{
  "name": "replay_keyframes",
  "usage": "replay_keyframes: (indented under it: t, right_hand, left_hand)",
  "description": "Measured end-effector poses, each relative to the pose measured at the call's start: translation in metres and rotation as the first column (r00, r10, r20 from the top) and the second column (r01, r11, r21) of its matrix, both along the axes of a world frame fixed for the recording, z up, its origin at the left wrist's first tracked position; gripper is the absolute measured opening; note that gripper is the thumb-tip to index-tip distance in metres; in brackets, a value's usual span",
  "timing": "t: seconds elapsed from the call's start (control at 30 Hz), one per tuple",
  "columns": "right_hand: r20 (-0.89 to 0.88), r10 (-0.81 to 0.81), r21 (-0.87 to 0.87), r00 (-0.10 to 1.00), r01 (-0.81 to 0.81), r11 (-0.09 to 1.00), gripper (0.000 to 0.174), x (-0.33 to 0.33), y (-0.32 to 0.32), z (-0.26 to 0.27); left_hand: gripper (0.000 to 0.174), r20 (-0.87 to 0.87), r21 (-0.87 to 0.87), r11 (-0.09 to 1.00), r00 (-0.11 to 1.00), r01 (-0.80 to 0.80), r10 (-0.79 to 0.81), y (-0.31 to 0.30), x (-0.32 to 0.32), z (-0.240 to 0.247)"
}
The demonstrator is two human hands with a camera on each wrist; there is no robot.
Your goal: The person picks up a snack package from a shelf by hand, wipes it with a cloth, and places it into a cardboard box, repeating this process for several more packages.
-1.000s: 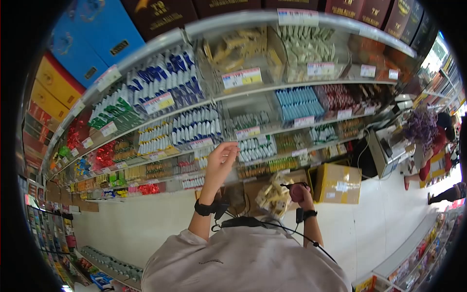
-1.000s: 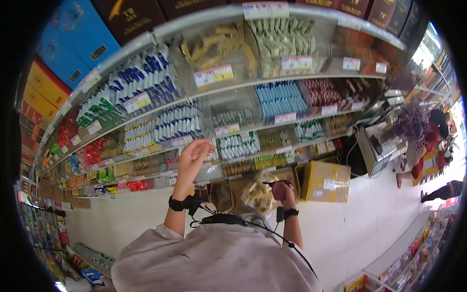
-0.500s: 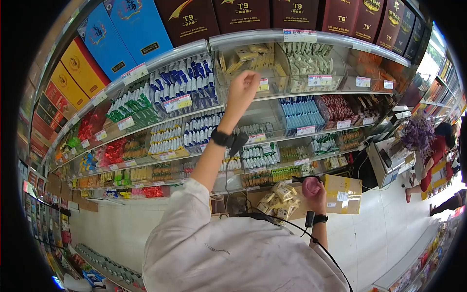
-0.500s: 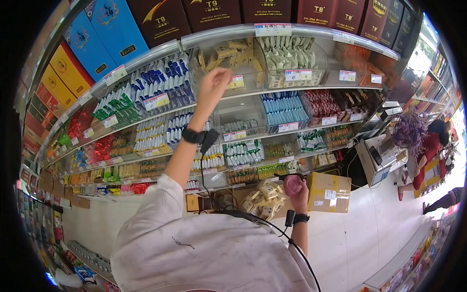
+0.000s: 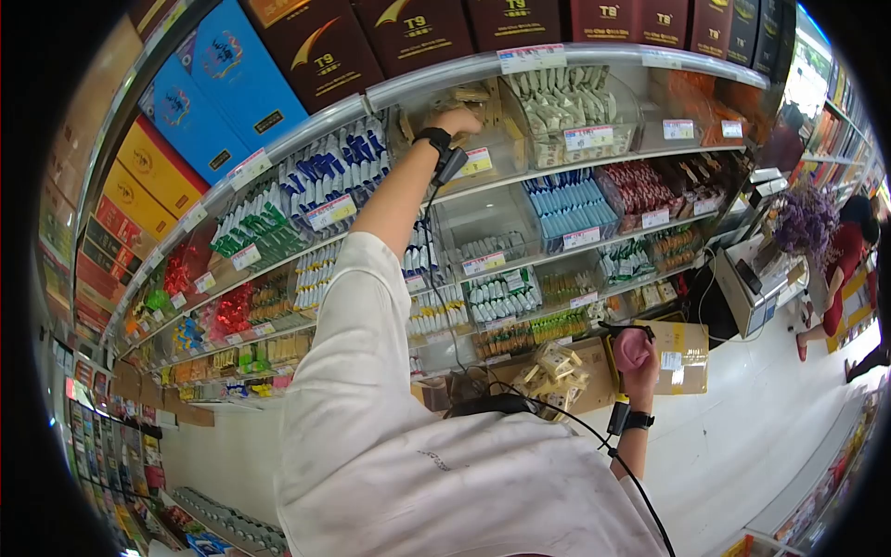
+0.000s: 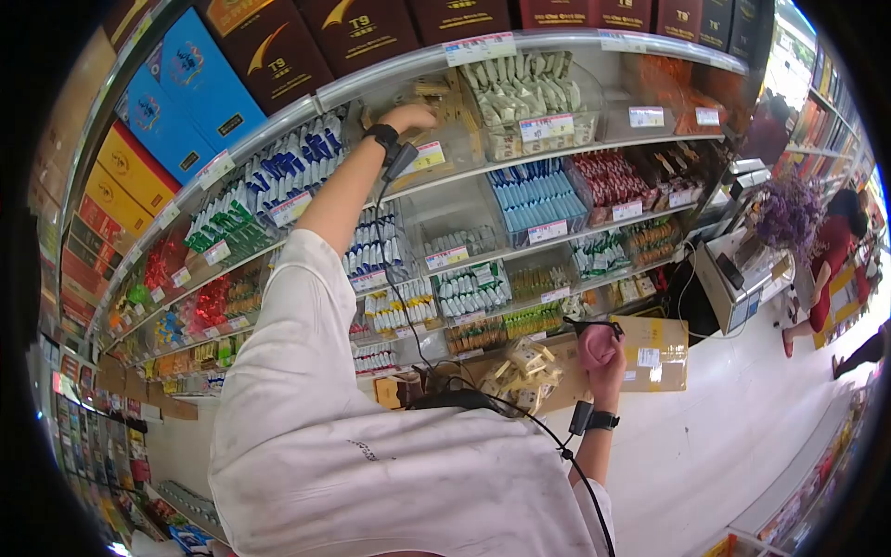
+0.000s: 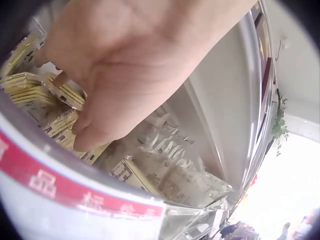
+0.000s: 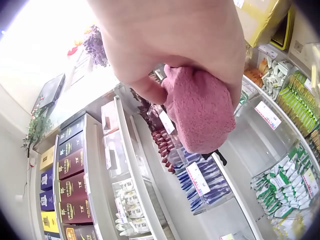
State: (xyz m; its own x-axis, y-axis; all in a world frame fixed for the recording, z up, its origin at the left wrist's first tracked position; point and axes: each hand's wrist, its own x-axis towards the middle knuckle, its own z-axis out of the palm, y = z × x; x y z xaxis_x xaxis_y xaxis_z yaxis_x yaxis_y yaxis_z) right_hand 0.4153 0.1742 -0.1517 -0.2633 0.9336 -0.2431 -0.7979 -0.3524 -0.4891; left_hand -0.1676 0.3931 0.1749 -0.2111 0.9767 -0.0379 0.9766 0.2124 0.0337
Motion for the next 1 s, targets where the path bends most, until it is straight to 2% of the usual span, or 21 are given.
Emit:
replay_keyframes:
  t: [0.03, 0.17, 0.2, 0.3, 0.4, 0.5, 0.53, 0.63, 0.67, 0.77, 0.8, 0.9, 0.93, 1.0]
  right_hand:
    - [-0.001, -0.023, 0.003, 1.0, 0.023, 1.0, 0.031, 0.008, 0.002, -0.006]
    - [0.004, -0.105, 0.022, 0.994, 0.105, 0.994, 0.029, 0.029, -0.003, -0.01]
    - [0.023, -0.127, 0.023, 0.992, 0.127, 0.992, 0.03, 0.033, -0.005, -0.007]
    - [0.054, -0.138, -0.019, 0.989, 0.139, 0.99, 0.029, 0.042, -0.012, 0.01]
    - [0.073, -0.113, -0.027, 0.991, 0.116, 0.993, 0.03, 0.053, -0.009, 0.006]
    - [0.087, -0.153, -0.036, 0.984, 0.157, 0.987, 0.03, 0.057, -0.004, 0.0]
    - [0.079, -0.158, -0.021, 0.984, 0.16, 0.987, 0.03, 0.057, -0.004, 0.002]
    - [0.063, -0.16, -0.013, 0.985, 0.161, 0.987, 0.031, 0.054, -0.008, 0.005]
    - [0.066, -0.157, -0.027, 0.985, 0.159, 0.987, 0.031, 0.053, -0.009, 0.005]
    - [0.08, -0.18, -0.028, 0.98, 0.183, 0.983, 0.031, 0.051, -0.014, 0.019]
    - [0.069, -0.185, -0.009, 0.98, 0.186, 0.983, 0.031, 0.052, -0.015, 0.017]
    - [0.058, -0.191, 0.026, 0.98, 0.19, 0.982, 0.031, 0.058, -0.019, 0.016]
    - [0.058, -0.19, 0.03, 0.98, 0.189, 0.982, 0.031, 0.059, -0.021, 0.016]
    - [0.052, -0.198, 0.008, 0.979, 0.198, 0.98, 0.031, 0.07, -0.02, -0.003]
  left_hand:
    - [0.06, -0.047, -0.058, 0.998, 0.999, -0.022, 0.019, 0.002, 0.002, 0.003]
    - [0.069, -0.062, -0.124, 0.986, 0.992, -0.115, 0.108, 0.016, -0.001, 0.009]
    - [0.07, -0.032, -0.198, 0.979, 0.999, -0.048, 0.042, 0.03, -0.014, 0.005]
    - [0.079, 0.02, -0.276, 0.944, 0.981, -0.181, 0.194, -0.002, 0.032, 0.032]
    - [0.092, 0.073, -0.319, 0.939, 0.984, -0.129, 0.16, -0.007, 0.036, 0.036]
    - [0.101, 0.096, -0.37, 0.919, 0.978, -0.138, 0.186, 0.003, 0.023, 0.027]
    - [0.104, 0.116, -0.404, 0.911, 0.983, -0.085, 0.143, 0.008, 0.017, 0.028]
    - [0.101, 0.205, -0.364, 0.926, 0.961, -0.099, 0.184, -0.002, 0.015, 0.042]
    - [0.1, 0.176, -0.365, 0.926, 0.969, -0.099, 0.173, -0.002, 0.017, 0.044]
    - [0.089, 0.173, -0.331, 0.928, 0.955, -0.173, 0.24, -0.006, 0.019, 0.05]
    - [0.076, 0.154, -0.359, 0.924, 0.968, -0.133, 0.199, 0.012, -0.004, 0.04]
    - [0.064, 0.243, -0.2, 0.953, 0.931, -0.227, 0.272, -0.011, 0.01, 0.05]
    - [0.062, 0.181, -0.187, 0.95, 0.942, -0.25, 0.283, -0.025, 0.029, 0.065]
    - [0.063, 0.345, -0.131, 0.962, 0.899, -0.238, 0.269, 0.011, -0.021, 0.033]
